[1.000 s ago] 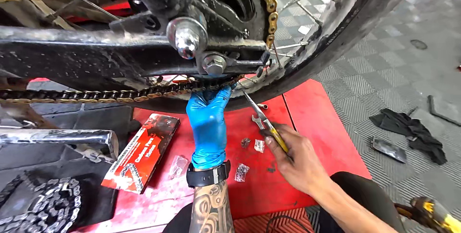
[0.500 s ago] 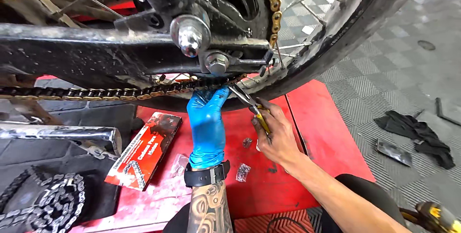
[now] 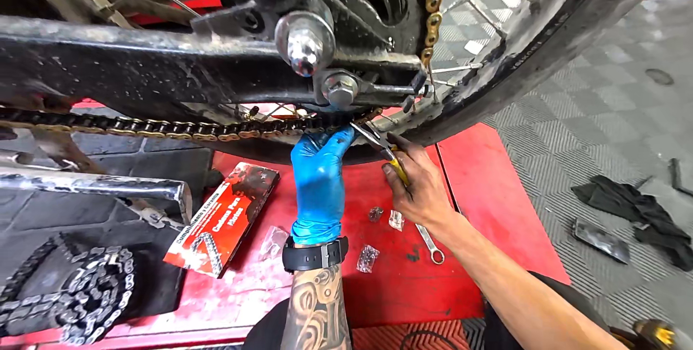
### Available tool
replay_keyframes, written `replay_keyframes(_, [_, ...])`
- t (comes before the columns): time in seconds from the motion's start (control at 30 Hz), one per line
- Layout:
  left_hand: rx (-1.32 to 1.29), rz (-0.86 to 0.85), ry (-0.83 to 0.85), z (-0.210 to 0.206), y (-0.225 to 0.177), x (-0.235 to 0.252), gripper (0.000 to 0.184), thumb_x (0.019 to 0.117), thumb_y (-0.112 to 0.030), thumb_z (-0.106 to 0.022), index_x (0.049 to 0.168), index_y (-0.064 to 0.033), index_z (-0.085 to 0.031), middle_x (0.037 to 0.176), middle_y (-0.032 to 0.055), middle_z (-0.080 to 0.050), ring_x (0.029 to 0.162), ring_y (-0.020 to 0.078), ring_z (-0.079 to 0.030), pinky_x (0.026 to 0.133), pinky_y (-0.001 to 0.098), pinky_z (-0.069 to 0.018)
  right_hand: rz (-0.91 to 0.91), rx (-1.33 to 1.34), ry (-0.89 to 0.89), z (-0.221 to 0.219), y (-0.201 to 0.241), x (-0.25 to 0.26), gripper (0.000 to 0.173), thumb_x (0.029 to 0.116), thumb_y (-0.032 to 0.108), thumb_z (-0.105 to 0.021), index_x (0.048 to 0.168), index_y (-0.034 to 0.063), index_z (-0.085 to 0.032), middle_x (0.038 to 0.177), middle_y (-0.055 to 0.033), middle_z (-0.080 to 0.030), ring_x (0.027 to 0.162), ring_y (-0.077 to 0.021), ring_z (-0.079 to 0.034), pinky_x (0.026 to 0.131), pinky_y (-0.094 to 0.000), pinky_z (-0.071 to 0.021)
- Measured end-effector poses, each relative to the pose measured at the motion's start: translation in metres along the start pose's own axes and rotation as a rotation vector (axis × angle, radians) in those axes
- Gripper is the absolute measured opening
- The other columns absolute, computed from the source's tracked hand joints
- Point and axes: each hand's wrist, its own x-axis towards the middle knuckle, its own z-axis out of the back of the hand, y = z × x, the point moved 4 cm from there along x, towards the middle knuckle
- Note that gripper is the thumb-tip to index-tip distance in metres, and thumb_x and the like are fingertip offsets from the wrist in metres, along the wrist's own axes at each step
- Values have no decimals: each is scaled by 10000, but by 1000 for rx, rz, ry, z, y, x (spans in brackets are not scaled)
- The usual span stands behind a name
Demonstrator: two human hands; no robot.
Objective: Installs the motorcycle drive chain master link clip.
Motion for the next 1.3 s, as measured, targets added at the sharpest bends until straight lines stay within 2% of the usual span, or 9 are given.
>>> replay_keyframes(0.33, [-16, -24, -18, -3, 2, 2, 188, 961, -8, -579, 1130, 57, -628, 1104, 186, -705, 1068, 284, -700, 1002, 485, -575, 26, -84, 7, -1, 1, 6, 243, 1009, 202, -535, 1043, 13, -683, 1166, -193, -659, 1096, -301, -659, 921, -402, -569])
replay_keyframes(0.5, [-5, -30, -19, -3, 4, 2, 159, 951, -30, -575, 1080, 38, -638, 1069, 167, -707, 1038, 266, -701, 987, 478, -577, 30, -115, -31, -3, 1, 7, 299, 1003, 314, -621, 1010, 24, -691, 1108, -181, -681, 1030, -292, -685, 867, -402, -593])
replay_keyframes(0.6, [-14, -20, 46, -5, 1, -3, 218, 989, -101, -559, 1180, -20, -627, 1167, 127, -695, 1120, 255, -679, 1029, 491, -550, 7, -141, -53, -6, 4, 7, 339, 948, 352, -712, 1002, 19, -677, 1087, -174, -680, 978, -282, -690, 829, -399, -599])
replay_keyframes(0.7, [-84, -2, 67, -7, 3, -3, 277, 999, -117, -545, 1245, 3, -586, 1228, 168, -664, 1160, 290, -656, 1046, 512, -530, -42, -174, -28, -6, 9, 5, 270, 923, 271, -735, 1034, 30, -683, 1123, -163, -671, 1018, -285, -684, 848, -399, -598])
replay_keyframes(0.83, [20, -34, -26, -19, 3, -8, 283, 993, -119, -603, 1251, -4, -583, 1192, 148, -679, 1120, 262, -671, 999, 477, -566, -71, -193, -49, -10, 10, 6, 245, 907, 239, -741, 1036, 37, -688, 1133, -157, -673, 1035, -288, -682, 865, -402, -598])
replay_keyframes(0.97, [150, -118, -209, -35, 1, -19, 329, 960, -58, -674, 1267, -22, -563, 1111, 82, -704, 1054, 168, -698, 954, 370, -593, -89, -170, -87, -17, 13, 5, 249, 900, 235, -737, 1028, 28, -686, 1126, -158, -678, 1032, -286, -687, 870, -407, -597])
replay_keyframes(1.07, [225, -162, -337, -41, 2, -24, 361, 954, -100, -707, 1281, -26, -573, 1081, 56, -703, 1018, 123, -697, 933, 334, -595, -88, -155, -91, -17, 15, 6, 266, 950, 283, -671, 1012, 25, -677, 1115, -163, -675, 1029, -296, -684, 855, -413, -595])
replay_keyframes(1.2, [290, -202, -361, -47, -2, -25, 372, 976, -127, -696, 1303, -28, -549, 1085, 47, -698, 1003, 95, -699, 920, 299, -596, -84, -129, -80, -16, 17, 6, 310, 982, 321, -636, 1012, 14, -667, 1124, -173, -667, 1032, -309, -681, 854, -423, -593])
replay_keyframes(1.3, [399, -286, -373, -50, -3, -27, 356, 946, -97, -703, 1255, -11, -548, 1036, 24, -681, 942, 71, -693, 856, 249, -598, -88, -128, -86, -17, 17, 5, 302, 932, 286, -687, 1030, 0, -677, 1143, -183, -672, 1064, -319, -678, 894, -438, -586])
